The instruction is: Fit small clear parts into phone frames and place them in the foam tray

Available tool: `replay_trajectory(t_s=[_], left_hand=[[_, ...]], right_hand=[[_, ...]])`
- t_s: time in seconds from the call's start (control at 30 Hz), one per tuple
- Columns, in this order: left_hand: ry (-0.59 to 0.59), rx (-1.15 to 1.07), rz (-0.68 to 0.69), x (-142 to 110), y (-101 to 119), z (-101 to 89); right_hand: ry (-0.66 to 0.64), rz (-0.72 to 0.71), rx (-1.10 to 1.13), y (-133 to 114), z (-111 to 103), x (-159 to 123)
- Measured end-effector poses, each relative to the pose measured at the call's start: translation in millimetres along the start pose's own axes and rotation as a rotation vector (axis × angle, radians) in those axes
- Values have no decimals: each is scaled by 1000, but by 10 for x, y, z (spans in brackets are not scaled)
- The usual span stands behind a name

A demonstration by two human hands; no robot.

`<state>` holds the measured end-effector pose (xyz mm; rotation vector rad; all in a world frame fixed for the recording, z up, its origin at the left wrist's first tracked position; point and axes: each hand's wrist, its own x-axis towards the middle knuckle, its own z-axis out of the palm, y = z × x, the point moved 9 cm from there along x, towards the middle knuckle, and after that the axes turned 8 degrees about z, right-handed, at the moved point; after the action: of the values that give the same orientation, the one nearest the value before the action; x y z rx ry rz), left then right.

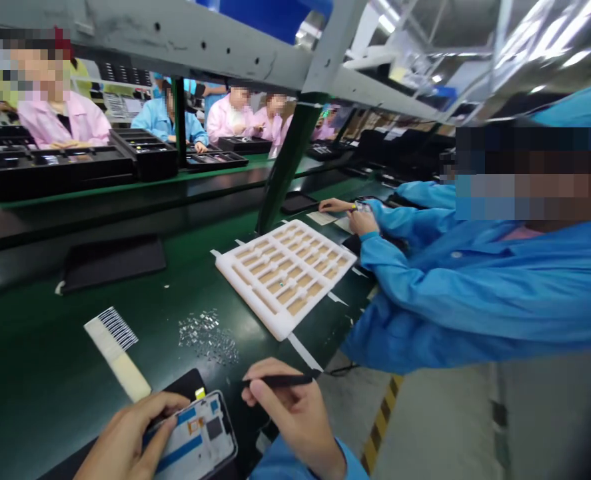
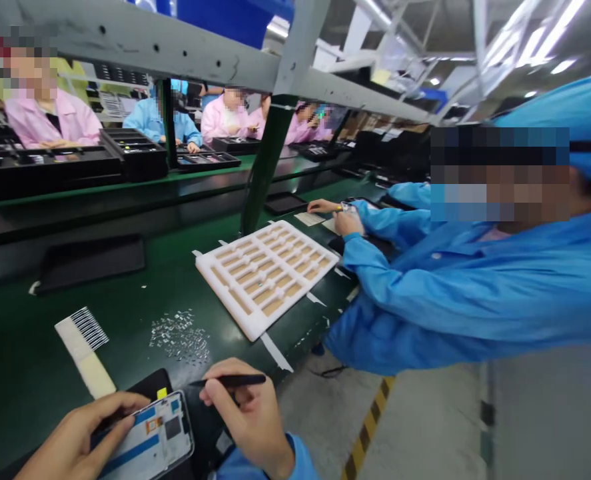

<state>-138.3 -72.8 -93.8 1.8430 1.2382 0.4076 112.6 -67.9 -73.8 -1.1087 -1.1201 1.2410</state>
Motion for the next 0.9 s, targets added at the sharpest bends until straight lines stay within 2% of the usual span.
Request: replay_trajectory(t_s=[0.13,0.3,0.47,0.77,0.9], left_hand=[[-24,-47,-11,14,74,31],[-16,-27,-33,-16,58,60],[-49,-19,-48,-39,15,105],[-49,-14,-104,-25,11,119],[-61,-7,-137,-8,59,90]], right_hand=[[-224,34,-55,-39,412,-125],[-263,42,-193,-57,636,-64],[-267,32,-299,-95,694,-4],[-288,44,-280,-88,719,-5],[-233,25,-199,-112,558,25]])
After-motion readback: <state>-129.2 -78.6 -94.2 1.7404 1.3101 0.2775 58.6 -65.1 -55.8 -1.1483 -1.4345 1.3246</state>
